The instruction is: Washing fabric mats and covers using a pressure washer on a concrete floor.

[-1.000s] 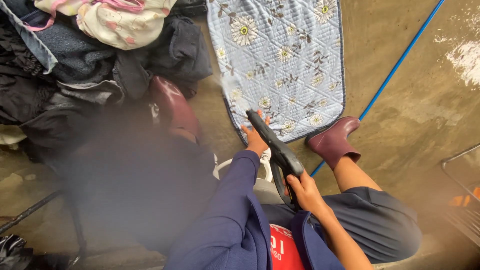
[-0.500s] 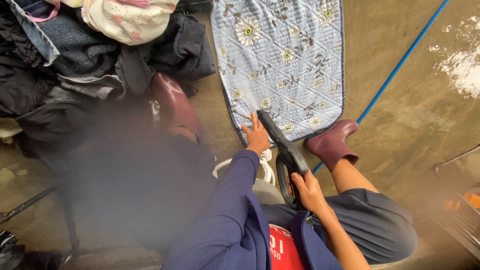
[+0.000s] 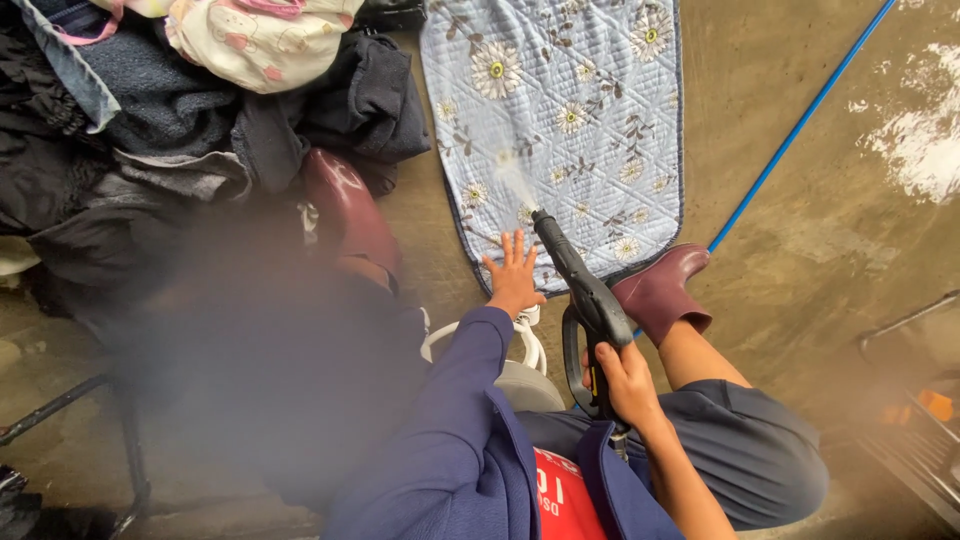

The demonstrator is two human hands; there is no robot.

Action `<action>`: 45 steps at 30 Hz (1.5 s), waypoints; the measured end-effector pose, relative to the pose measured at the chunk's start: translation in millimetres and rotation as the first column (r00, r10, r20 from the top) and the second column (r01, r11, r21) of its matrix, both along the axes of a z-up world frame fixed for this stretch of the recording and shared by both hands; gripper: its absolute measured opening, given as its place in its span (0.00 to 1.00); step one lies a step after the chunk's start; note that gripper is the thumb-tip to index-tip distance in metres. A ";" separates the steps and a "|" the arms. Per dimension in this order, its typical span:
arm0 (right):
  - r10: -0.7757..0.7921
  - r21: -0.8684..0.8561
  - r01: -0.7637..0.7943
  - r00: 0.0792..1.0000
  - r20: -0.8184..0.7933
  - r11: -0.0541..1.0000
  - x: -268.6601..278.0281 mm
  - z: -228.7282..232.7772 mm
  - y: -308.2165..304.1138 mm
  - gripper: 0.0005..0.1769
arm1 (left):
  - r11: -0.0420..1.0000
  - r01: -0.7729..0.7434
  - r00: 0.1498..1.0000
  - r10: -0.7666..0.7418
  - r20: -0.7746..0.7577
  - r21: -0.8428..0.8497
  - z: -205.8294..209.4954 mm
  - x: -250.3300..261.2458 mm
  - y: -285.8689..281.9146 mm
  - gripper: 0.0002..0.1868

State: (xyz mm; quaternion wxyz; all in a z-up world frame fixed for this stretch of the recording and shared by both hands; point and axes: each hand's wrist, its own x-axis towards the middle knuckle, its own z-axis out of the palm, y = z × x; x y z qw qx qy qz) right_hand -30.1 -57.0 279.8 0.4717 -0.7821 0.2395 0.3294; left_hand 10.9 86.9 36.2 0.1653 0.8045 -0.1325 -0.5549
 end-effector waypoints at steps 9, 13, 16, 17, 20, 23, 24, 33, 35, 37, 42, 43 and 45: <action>-0.022 -0.041 0.027 0.992 0.128 0.999 96.8 31.2 34.5 0.18 | 0.977 -0.044 0.984 0.006 -0.180 -0.208 -35.8 -44.3 -31.3 0.65; 0.024 -0.009 -0.023 0.979 0.202 1.000 84.6 58.7 20.7 0.24 | 0.971 -0.033 0.970 -0.025 -0.241 -0.236 -64.9 -60.9 -49.2 0.66; -0.011 -0.023 0.014 0.994 0.109 1.000 34.8 19.7 -12.6 0.24 | 0.987 -0.018 0.999 0.010 -0.051 -0.159 -72.1 -53.4 -68.3 0.54; -0.050 -0.010 0.051 0.997 0.053 0.999 22.9 7.3 -18.2 0.23 | 0.968 -0.156 0.957 0.197 0.214 -0.194 -57.4 -41.0 -67.8 0.33; -0.066 0.007 0.065 0.998 0.010 0.998 26.7 -8.6 -12.9 0.23 | 0.945 -0.253 0.884 0.314 0.346 -0.209 -41.0 -16.2 -65.1 0.21; -0.029 0.034 0.026 0.996 0.079 0.999 60.8 -14.3 4.8 0.23 | 0.992 -0.072 0.973 0.094 0.212 -0.108 -30.6 1.5 -47.8 0.34; -0.020 0.040 0.015 0.993 0.114 0.999 72.8 -14.1 9.6 0.22 | 0.994 0.084 0.984 -0.072 0.163 -0.069 -23.9 5.3 -42.0 0.40; -0.012 -0.090 0.020 0.996 0.088 0.996 53.7 26.7 1.6 0.25 | 0.980 0.199 0.972 -0.196 0.132 -0.009 -18.2 16.8 -49.4 0.49; -0.051 -0.074 0.054 0.998 0.042 0.996 34.8 3.8 -10.3 0.25 | 0.980 0.198 0.970 -0.194 0.145 -0.011 -33.0 8.1 -56.2 0.51; -0.091 -0.060 0.091 0.996 -0.002 0.994 29.0 -13.3 -15.2 0.25 | 0.980 0.199 0.968 -0.195 0.159 -0.013 -37.6 6.0 -57.7 0.54; -0.109 -0.046 0.112 0.991 0.072 0.993 73.6 -18.6 -3.8 0.22 | 0.973 0.230 0.958 -0.225 0.176 -0.010 -29.3 11.1 -53.2 0.56; -0.110 -0.047 0.114 0.991 0.074 0.992 87.2 -8.9 1.3 0.22 | 0.973 0.232 0.958 -0.226 0.178 -0.010 -30.5 9.9 -54.7 0.56; -0.031 0.019 0.028 0.984 0.173 0.999 115.8 10.3 11.7 0.25 | 0.968 0.251 0.954 -0.249 0.169 0.011 -33.1 9.4 -57.1 0.56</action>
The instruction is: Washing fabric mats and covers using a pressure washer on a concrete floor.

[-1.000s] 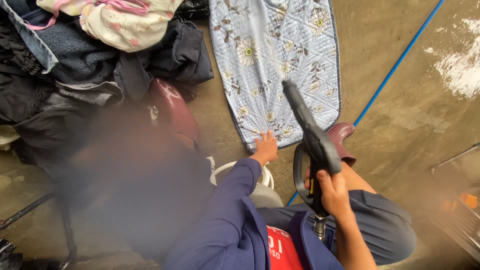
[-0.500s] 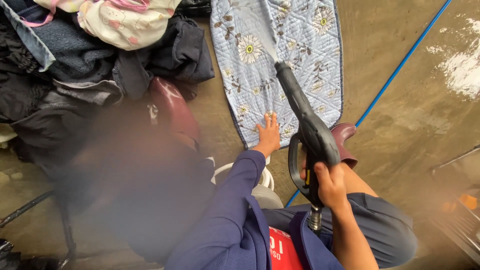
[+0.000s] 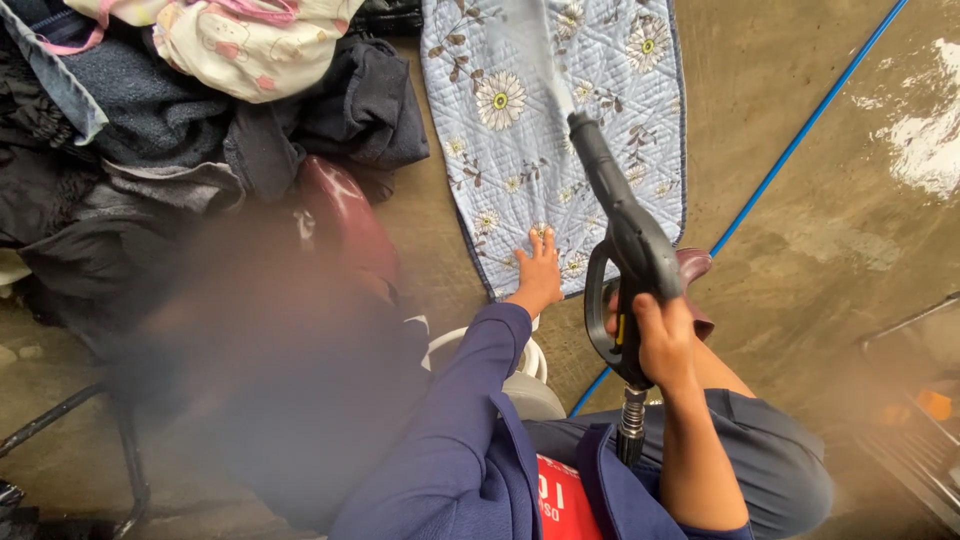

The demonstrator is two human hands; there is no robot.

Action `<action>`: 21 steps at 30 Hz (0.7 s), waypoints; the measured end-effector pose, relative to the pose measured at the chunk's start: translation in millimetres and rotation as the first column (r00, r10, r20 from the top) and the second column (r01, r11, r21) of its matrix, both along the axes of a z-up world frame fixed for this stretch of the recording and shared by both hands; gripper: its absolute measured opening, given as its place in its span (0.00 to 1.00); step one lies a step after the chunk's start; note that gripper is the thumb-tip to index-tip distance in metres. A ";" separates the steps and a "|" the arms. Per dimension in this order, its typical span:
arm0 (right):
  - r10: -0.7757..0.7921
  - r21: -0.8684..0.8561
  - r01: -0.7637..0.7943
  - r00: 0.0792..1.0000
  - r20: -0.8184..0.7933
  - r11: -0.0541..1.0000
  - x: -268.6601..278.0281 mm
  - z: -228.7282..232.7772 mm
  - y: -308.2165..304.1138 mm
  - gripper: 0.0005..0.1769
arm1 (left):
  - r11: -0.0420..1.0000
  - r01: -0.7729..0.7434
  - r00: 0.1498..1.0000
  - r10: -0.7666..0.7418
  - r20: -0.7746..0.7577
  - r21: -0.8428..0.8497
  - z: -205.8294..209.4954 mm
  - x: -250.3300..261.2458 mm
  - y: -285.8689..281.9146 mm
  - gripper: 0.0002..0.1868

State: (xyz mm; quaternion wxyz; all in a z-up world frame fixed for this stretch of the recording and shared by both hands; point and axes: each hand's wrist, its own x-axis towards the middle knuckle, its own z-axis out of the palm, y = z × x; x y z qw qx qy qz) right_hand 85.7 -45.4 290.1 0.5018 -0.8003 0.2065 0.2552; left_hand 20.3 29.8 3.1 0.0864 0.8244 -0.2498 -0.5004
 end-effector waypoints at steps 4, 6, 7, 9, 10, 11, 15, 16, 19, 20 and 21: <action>0.012 -0.014 -0.011 0.998 0.067 1.000 -4.0 31.2 7.2 0.26 | 1.000 0.021 1.000 -0.021 0.002 0.012 6.8 3.2 0.4 0.56; -0.022 0.019 0.021 0.998 0.060 1.000 -18.4 31.0 3.0 0.27 | 1.000 0.026 1.000 -0.026 0.001 0.015 7.5 3.8 0.7 0.56; -0.023 0.018 0.022 0.998 0.059 1.000 -32.9 18.0 -5.9 0.27 | 1.000 0.027 1.000 -0.027 -0.001 0.014 7.4 2.3 0.1 0.56; -0.064 -0.016 0.063 0.997 -0.043 0.998 -60.1 -9.3 -24.1 0.28 | 0.999 0.031 1.000 -0.031 0.003 0.019 5.6 2.7 -1.0 0.56; -0.064 -0.015 0.063 0.997 -0.043 0.998 -57.1 -13.9 -23.3 0.28 | 0.999 0.031 1.000 -0.031 0.003 0.019 5.4 2.6 -0.8 0.56; -0.085 -0.016 0.084 0.994 -0.067 0.996 -54.1 -18.5 -22.7 0.25 | 0.999 0.032 0.999 -0.032 0.005 0.015 5.1 2.4 -0.9 0.56; -0.068 -0.053 0.064 0.995 -0.068 0.997 -22.6 -31.1 -21.9 0.22 | 0.999 0.033 0.999 -0.033 -0.002 0.020 5.0 2.5 -2.3 0.57; -0.068 -0.054 0.065 0.995 -0.069 0.996 -12.7 -27.5 -20.9 0.22 | 0.999 0.034 0.999 -0.034 -0.003 0.020 5.8 2.5 -2.1 0.57; -0.032 -0.017 0.032 0.999 0.001 0.999 13.4 -7.2 -12.4 0.25 | 0.999 0.041 0.999 -0.040 -0.005 0.022 7.1 2.8 -2.5 0.58; -0.031 -0.019 0.031 1.000 -0.001 0.999 19.6 5.8 -6.2 0.25 | 0.999 0.039 0.999 -0.038 -0.014 0.024 6.5 2.7 -3.5 0.58; -0.031 -0.022 0.031 1.000 -0.003 0.999 25.8 18.5 0.2 0.25 | 0.999 0.037 0.999 -0.036 -0.023 0.027 5.6 2.6 -4.3 0.58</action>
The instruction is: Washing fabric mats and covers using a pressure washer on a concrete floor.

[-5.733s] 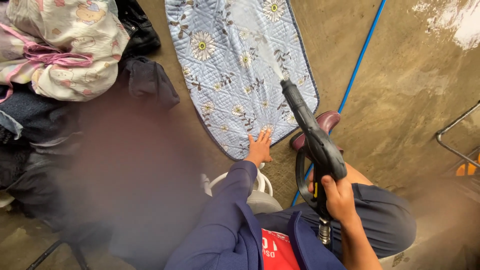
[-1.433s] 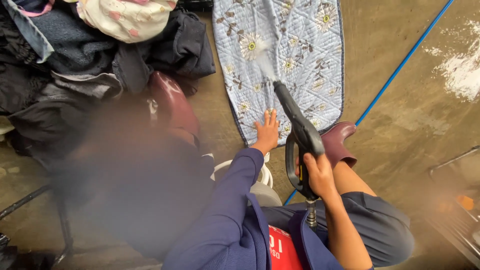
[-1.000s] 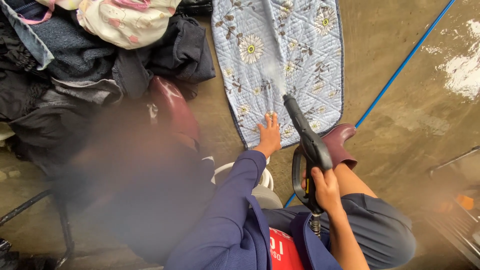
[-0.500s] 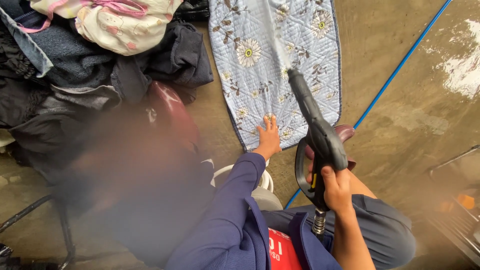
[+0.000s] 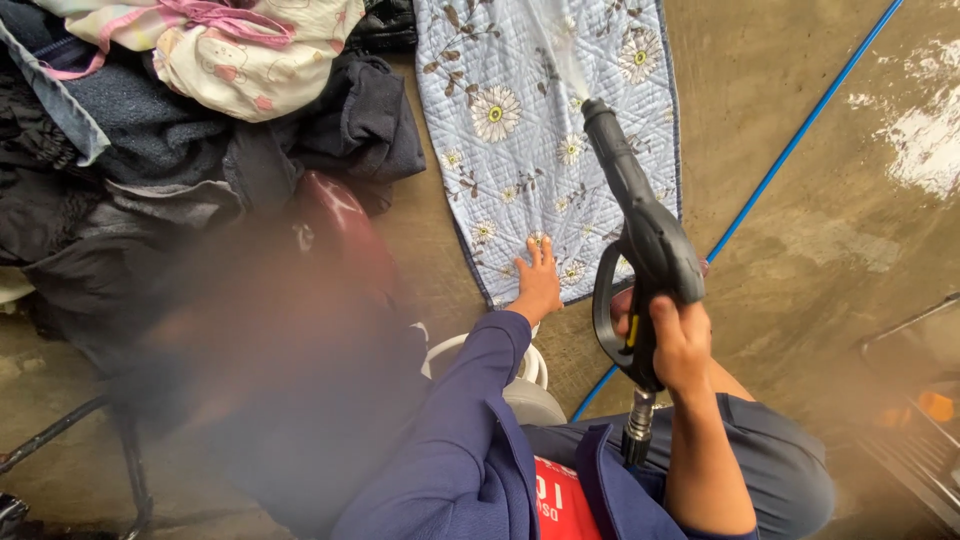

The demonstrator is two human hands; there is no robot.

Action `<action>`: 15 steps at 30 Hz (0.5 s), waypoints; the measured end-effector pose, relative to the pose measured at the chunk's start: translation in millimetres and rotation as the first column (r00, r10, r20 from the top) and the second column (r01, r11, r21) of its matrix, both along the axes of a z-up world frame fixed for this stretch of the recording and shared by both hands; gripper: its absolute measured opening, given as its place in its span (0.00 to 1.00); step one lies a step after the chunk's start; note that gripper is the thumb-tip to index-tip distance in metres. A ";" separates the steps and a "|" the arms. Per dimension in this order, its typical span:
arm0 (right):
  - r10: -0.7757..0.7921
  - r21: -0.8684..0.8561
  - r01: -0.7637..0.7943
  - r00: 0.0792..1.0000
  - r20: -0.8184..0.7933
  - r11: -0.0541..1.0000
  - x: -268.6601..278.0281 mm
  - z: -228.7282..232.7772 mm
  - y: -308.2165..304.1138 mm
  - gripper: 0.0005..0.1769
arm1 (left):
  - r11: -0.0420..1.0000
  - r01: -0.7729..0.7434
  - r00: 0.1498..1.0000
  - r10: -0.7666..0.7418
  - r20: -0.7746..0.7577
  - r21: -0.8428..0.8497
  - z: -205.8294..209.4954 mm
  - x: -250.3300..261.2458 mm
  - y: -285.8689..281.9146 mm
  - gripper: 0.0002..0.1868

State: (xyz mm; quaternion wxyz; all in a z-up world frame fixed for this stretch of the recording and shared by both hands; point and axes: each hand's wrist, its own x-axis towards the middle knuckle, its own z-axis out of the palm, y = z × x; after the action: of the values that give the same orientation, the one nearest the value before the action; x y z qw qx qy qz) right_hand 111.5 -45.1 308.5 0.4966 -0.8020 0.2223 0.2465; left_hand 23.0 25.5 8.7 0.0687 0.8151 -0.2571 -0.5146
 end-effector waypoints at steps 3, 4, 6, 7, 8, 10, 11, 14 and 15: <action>0.034 -0.219 -0.027 0.999 0.029 0.975 -37.0 -0.6 -13.3 0.19 | 1.000 0.009 1.000 -0.009 -0.002 0.002 -2.2 -0.4 -0.5 0.59; 0.035 -0.221 -0.028 0.999 0.026 0.975 -45.4 -8.2 -18.2 0.19 | 1.000 0.009 1.000 -0.009 -0.005 0.000 -2.0 -2.0 -1.5 0.59; -0.094 0.044 0.094 0.995 0.017 0.995 -60.3 -25.2 -27.2 0.21 | 1.000 0.010 1.000 -0.010 -0.006 0.014 -3.6 -0.8 -2.1 0.59; -0.095 0.045 0.094 0.995 0.017 0.995 -60.1 -30.9 -28.3 0.21 | 1.000 0.010 1.000 -0.010 -0.006 0.015 -1.8 1.2 -0.6 0.59; -0.086 0.005 0.086 0.996 -0.002 0.996 -60.1 -36.8 -29.6 0.21 | 1.000 0.011 1.000 -0.011 0.000 0.011 -0.2 3.0 0.6 0.58; -0.083 -0.037 0.082 0.996 -0.027 0.996 -56.4 -42.9 -28.6 0.21 | 1.000 0.017 1.000 -0.017 0.000 0.006 2.1 1.4 1.8 0.58; -0.089 -0.070 0.086 0.995 -0.045 0.994 -49.9 -44.3 -26.5 0.20 | 1.000 0.016 1.000 -0.016 0.005 0.004 1.6 1.7 1.8 0.58; -0.096 -0.072 0.094 0.995 -0.024 0.993 -22.9 -35.7 -16.0 0.20 | 1.000 0.003 0.999 -0.003 0.033 -0.005 -9.0 -6.2 -4.2 0.54; -0.095 -0.042 0.096 0.995 0.016 0.995 -11.2 -31.1 -11.7 0.20 | 1.000 -0.010 0.998 0.011 0.058 -0.015 -14.9 -8.1 -7.2 0.51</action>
State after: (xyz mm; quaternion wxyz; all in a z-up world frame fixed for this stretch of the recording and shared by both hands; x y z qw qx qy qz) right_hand 100.3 -56.9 277.4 0.4923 -0.8026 0.2620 0.2120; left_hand 14.9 18.4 -6.1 0.0698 0.8306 -0.2582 -0.4885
